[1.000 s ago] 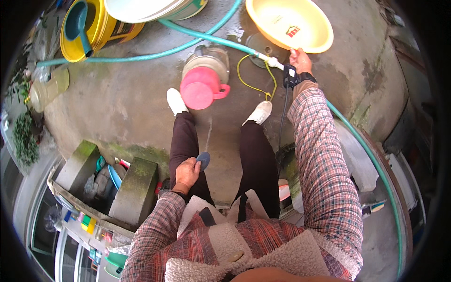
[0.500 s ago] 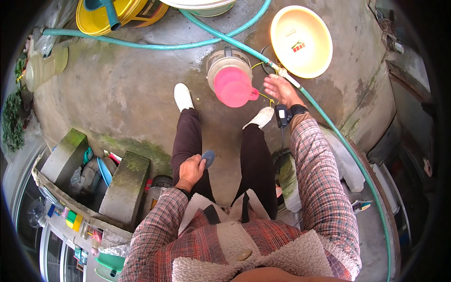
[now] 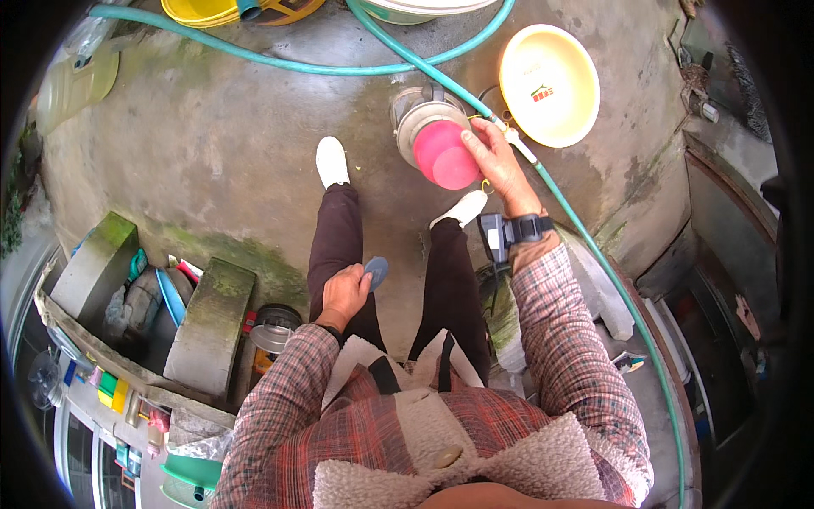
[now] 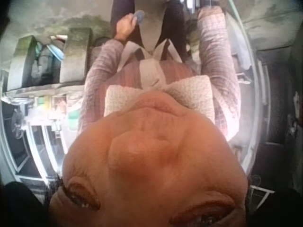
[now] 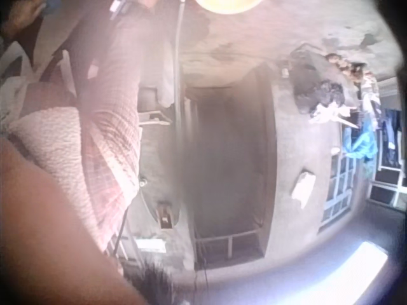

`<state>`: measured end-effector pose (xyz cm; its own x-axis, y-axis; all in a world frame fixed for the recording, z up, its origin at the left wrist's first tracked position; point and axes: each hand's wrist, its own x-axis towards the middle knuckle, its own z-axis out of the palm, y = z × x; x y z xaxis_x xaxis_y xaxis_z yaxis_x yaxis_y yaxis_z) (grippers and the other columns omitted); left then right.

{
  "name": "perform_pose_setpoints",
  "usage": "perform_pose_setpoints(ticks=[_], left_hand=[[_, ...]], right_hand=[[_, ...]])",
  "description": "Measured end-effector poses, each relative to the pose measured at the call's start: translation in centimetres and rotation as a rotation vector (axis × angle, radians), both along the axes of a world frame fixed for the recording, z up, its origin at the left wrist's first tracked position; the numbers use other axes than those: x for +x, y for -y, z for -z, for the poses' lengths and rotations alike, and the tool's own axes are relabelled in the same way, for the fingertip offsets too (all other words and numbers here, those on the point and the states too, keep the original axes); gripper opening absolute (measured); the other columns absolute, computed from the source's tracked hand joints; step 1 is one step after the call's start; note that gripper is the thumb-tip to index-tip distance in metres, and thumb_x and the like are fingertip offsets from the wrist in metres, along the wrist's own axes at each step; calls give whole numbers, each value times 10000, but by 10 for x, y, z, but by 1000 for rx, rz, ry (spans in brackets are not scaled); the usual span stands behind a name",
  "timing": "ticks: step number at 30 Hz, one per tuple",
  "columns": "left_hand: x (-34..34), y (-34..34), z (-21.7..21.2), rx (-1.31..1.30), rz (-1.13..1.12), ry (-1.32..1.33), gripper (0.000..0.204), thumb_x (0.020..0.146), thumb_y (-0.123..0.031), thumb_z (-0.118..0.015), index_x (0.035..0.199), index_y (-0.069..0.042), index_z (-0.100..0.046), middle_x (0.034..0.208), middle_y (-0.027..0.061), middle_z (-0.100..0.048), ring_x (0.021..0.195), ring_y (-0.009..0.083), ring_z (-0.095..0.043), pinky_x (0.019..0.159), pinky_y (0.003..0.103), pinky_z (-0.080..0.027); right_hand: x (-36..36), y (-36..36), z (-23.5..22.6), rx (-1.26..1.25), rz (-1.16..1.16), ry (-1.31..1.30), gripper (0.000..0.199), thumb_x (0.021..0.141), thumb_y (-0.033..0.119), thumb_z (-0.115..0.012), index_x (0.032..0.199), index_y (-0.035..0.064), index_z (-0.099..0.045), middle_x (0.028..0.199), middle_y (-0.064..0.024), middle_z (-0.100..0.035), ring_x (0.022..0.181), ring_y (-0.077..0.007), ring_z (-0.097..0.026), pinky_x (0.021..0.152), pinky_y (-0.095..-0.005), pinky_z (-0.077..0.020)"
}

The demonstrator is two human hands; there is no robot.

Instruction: The person assembles a small electric fan by attaching a circular white plastic ring to the fan cage, then securing the front grille with a central cap. They handle a hose and basin briefly before returning to the fan assembly.

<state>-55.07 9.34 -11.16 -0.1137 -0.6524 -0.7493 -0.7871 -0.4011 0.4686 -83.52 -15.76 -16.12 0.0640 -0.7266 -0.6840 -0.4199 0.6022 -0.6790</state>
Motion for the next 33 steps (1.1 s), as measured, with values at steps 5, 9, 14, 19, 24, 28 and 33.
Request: perform_pose_setpoints(ticks=[5, 9, 14, 19, 24, 28, 33], left_hand=[[7, 1, -2, -1, -43, -18, 222, 885, -259, -571, 816, -52, -532, 834, 162, -623, 813, 380, -609, 702, 475, -476], [17, -3, -2, -13, -118, -32, 233, 882, -257, -578, 797, -46, -526, 817, 172, -604, 813, 392, -597, 687, 470, -466], [20, -8, -1, -10, -165, -46, 230, 881, -254, -585, 800, -47, -524, 820, 168, -605, 809, 391, -596, 690, 469, -464], [17, -10, 3, -18, -199, -34, 217, 878, -246, -590, 796, -56, -525, 812, 155, -607, 789, 381, -601, 677, 470, -469], [14, -9, 4, -31, -163, -15, 210, 877, -250, -587, 806, -59, -536, 810, 140, -612, 770, 365, -609, 677, 466, -481], [15, -7, 4, -40, -160, -24, 207, 875, -247, -589, 804, -60, -535, 808, 141, -611, 770, 362, -609, 675, 464, -482], [15, -7, 6, -46, -134, -15, 208, 873, -248, -590, 802, -62, -533, 798, 140, -609, 767, 360, -611, 671, 462, -483]], right_hand=[[6, 16, 3, 7, -168, -93, 554, 883, 368, -634, 1291, 15, -511, 1308, -210, -517, 1208, -295, -515, 1004, -375, -420], [-11, 75, 42, -41, -404, -33, 345, 914, 191, -585, 1215, 23, -573, 1170, -140, -625, 1088, -246, -597, 928, -352, -468], [-18, 129, 66, -406, -1174, -421, 386, 842, 75, -576, 1220, 148, -591, 1167, -132, -592, 1085, -349, -568, 928, -424, -467], [26, 131, 98, -558, -1484, -391, 411, 864, 69, -503, 1254, 181, -567, 1341, -56, -517, 1252, -274, -475, 1024, -391, -403], [43, 133, 116, -596, -1820, -493, 310, 854, 134, -529, 1144, 182, -627, 1260, -23, -557, 1232, -219, -492, 974, -362, -427], [41, 127, 122, -686, -1843, -529, 245, 841, 129, -538, 1059, 162, -642, 1140, -3, -593, 1114, -196, -555, 915, -343, -449], [0, 109, 128, -712, -1742, -556, 176, 833, 135, -544, 967, 148, -657, 1052, -13, -606, 1014, -197, -597, 828, -341, -477]])
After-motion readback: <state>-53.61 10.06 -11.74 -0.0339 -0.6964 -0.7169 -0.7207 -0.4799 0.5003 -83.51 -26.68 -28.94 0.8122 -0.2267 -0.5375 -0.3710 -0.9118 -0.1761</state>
